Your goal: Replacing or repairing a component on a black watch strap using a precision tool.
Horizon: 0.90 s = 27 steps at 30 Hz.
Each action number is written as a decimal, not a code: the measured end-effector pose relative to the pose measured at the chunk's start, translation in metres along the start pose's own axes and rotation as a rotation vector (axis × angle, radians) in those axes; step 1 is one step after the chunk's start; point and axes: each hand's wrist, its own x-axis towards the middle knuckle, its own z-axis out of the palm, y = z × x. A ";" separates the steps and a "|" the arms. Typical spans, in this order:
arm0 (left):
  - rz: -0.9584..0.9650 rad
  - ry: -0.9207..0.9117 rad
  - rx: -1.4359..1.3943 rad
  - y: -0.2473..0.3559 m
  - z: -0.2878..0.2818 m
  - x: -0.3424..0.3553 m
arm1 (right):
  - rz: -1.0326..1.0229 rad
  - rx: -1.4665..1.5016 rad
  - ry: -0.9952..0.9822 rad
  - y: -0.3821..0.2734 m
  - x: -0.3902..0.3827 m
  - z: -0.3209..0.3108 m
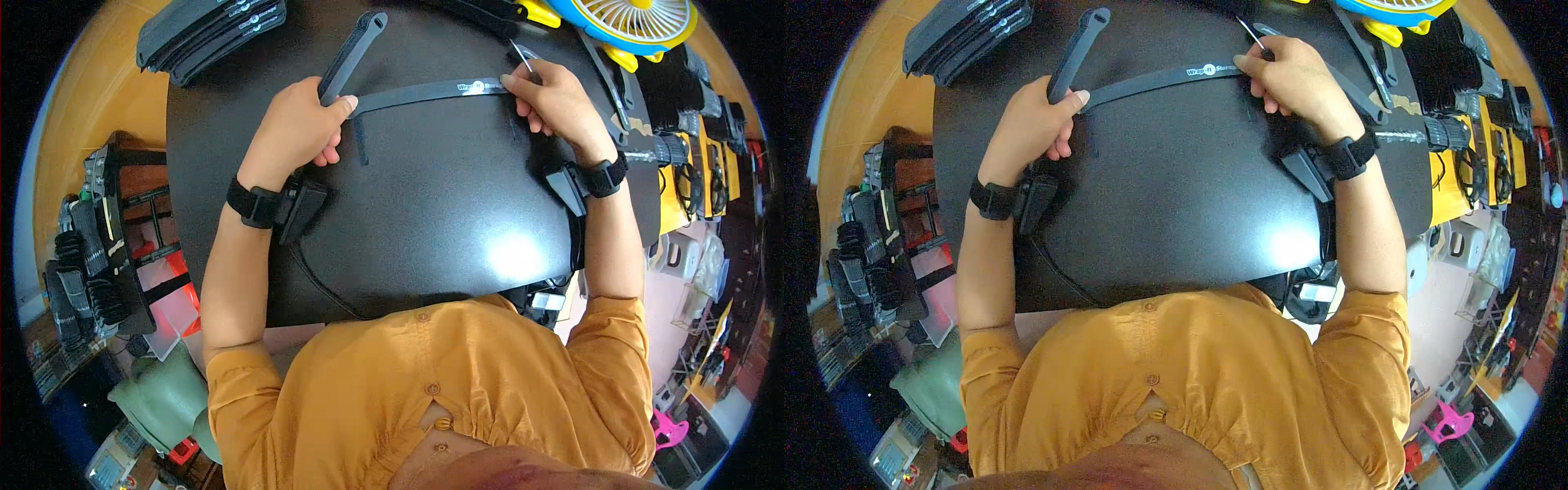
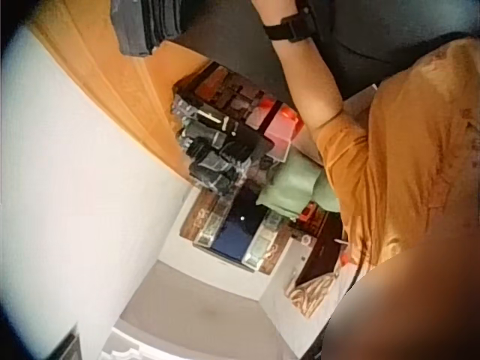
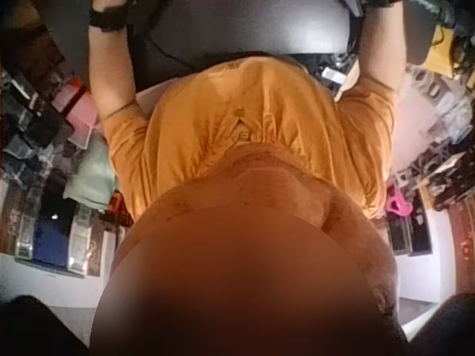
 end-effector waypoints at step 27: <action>0.409 -0.468 -0.551 0.034 0.034 -0.059 | -0.380 0.661 -0.216 -0.064 -0.052 0.037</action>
